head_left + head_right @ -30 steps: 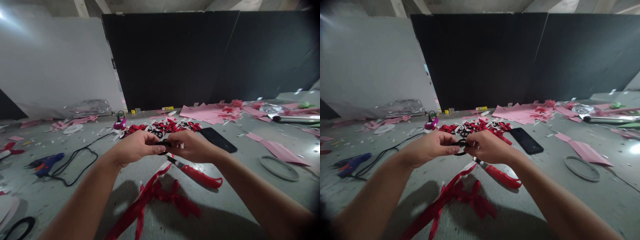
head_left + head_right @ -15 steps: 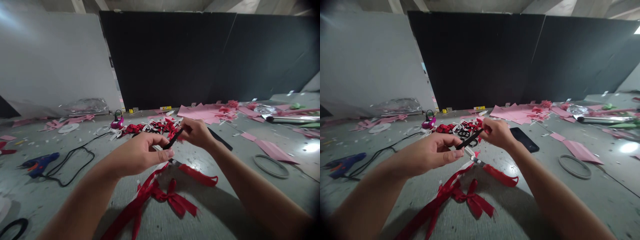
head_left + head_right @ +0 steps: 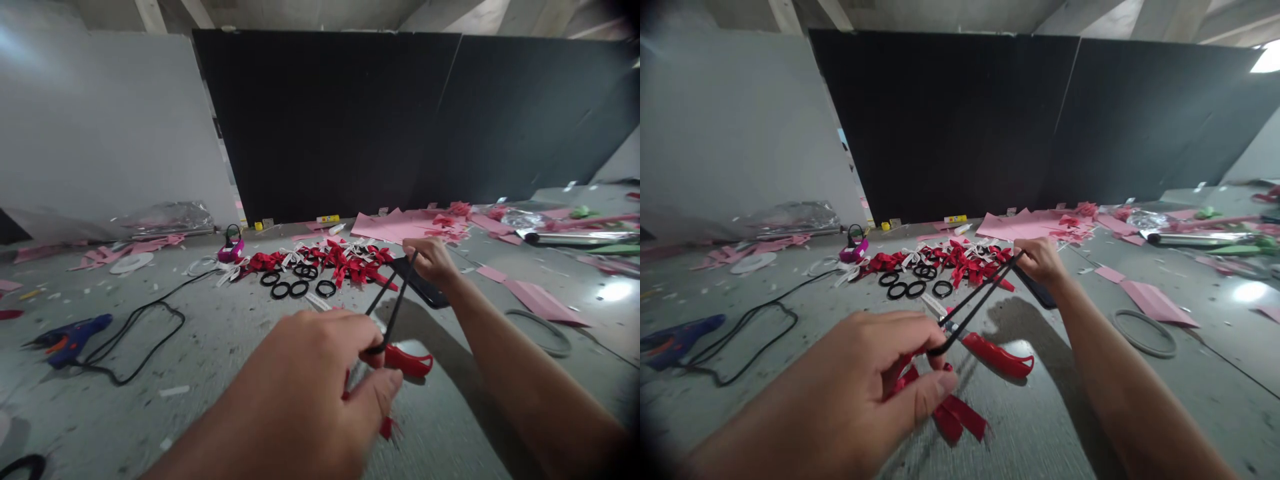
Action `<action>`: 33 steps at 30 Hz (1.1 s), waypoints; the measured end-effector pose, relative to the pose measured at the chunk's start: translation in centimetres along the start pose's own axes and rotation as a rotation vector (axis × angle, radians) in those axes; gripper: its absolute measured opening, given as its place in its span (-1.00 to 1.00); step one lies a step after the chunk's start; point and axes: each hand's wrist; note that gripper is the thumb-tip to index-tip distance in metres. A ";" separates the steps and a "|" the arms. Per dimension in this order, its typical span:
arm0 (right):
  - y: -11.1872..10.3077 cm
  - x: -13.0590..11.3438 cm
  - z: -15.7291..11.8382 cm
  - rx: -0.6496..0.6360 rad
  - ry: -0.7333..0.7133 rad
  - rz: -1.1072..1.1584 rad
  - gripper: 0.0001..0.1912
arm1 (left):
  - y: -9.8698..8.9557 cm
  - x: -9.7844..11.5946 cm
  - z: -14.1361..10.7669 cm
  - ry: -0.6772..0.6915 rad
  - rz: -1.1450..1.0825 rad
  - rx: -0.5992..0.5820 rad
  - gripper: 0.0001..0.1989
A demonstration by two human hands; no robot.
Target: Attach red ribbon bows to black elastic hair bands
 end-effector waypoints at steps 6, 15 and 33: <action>0.0 0.7 -0.3 -0.039 0.006 -0.010 -0.59 | 1.7 0.8 -0.3 0.049 -0.032 -0.140 -0.78; 0.6 -0.3 -0.2 -0.089 -0.025 -0.037 -0.62 | 2.1 0.7 0.3 -0.003 0.025 -0.078 -0.76; -2.8 -16.4 -2.0 -0.124 -0.178 -0.074 -0.84 | 1.2 -3.3 3.0 -0.031 -0.180 -0.090 -0.59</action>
Point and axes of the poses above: each hand's wrist, its own z-axis towards the middle knuckle, its own y-axis out of the palm, x = y × z, and after that the axes turned 5 degrees about x, right-handed
